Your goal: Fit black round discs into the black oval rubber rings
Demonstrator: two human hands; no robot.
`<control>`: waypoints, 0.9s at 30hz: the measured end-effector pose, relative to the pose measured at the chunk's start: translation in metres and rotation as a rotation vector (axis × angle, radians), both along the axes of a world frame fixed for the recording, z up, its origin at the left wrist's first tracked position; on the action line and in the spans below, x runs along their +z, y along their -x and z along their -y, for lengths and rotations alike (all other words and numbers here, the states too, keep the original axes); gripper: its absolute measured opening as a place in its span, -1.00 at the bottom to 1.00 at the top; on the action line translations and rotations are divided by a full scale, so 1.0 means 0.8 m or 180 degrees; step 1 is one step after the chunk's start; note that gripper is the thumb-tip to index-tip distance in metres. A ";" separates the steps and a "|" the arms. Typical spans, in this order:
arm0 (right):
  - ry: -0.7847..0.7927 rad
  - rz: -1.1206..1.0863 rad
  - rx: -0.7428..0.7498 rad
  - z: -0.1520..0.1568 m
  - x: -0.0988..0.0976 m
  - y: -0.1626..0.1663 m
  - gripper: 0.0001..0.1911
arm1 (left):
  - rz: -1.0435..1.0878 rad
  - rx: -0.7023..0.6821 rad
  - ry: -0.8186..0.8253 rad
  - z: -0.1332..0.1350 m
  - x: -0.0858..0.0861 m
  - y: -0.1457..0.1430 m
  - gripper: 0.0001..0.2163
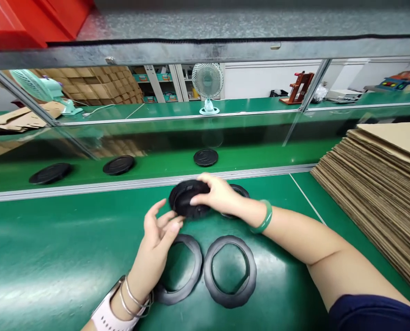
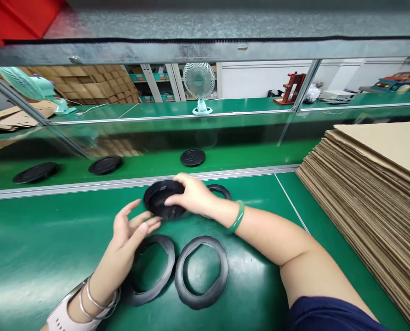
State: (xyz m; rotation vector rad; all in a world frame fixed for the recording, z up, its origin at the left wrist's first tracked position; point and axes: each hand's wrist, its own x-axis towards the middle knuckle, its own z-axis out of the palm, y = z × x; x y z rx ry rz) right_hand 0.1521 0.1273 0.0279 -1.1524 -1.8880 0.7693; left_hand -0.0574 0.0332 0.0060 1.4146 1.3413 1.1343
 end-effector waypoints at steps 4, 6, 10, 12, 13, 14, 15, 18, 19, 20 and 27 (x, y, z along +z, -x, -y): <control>-0.0315 0.0272 -0.1478 -0.064 0.013 -0.113 -0.64 | -0.0109 0.0020 -0.0245 -0.011 -0.003 0.016 -0.39; -0.0104 0.1192 -0.1950 -0.090 0.002 -0.168 -0.52 | -0.0499 0.0014 -0.0158 -0.017 -0.007 0.024 -0.45; 0.0445 0.2406 -0.2112 -0.110 -0.023 -0.198 -0.38 | -0.1342 -0.0364 -0.0011 -0.024 -0.010 0.032 -0.49; 0.0265 0.2702 -0.1865 -0.105 -0.019 -0.175 -0.40 | -0.1713 -0.0570 0.0007 -0.023 -0.007 0.035 -0.45; 0.0217 0.2693 -0.1619 -0.099 -0.013 -0.159 -0.41 | -0.1879 -0.0670 0.0002 -0.021 -0.004 0.038 -0.42; 0.0290 0.2658 -0.1289 -0.093 -0.005 -0.142 -0.43 | -0.2042 -0.0760 -0.0014 -0.016 -0.001 0.041 -0.39; 0.0467 0.2653 -0.0889 -0.085 0.004 -0.127 -0.46 | -0.2221 -0.0839 -0.0024 -0.009 0.002 0.044 -0.34; 0.0884 0.2792 0.0280 -0.059 0.024 -0.094 -0.61 | -0.2781 -0.0966 0.0083 0.024 0.012 0.048 -0.21; 0.0857 0.2770 0.0560 -0.051 0.027 -0.087 -0.63 | -0.2903 -0.1019 0.0141 0.038 0.015 0.045 -0.16; 0.0767 0.2687 0.0736 -0.044 0.029 -0.080 -0.61 | -0.2967 -0.1095 0.0183 0.053 0.017 0.041 -0.13; -0.0702 0.1704 0.1122 0.021 0.023 -0.032 -0.36 | -0.2433 -0.0796 -0.0023 0.109 0.016 0.004 -0.25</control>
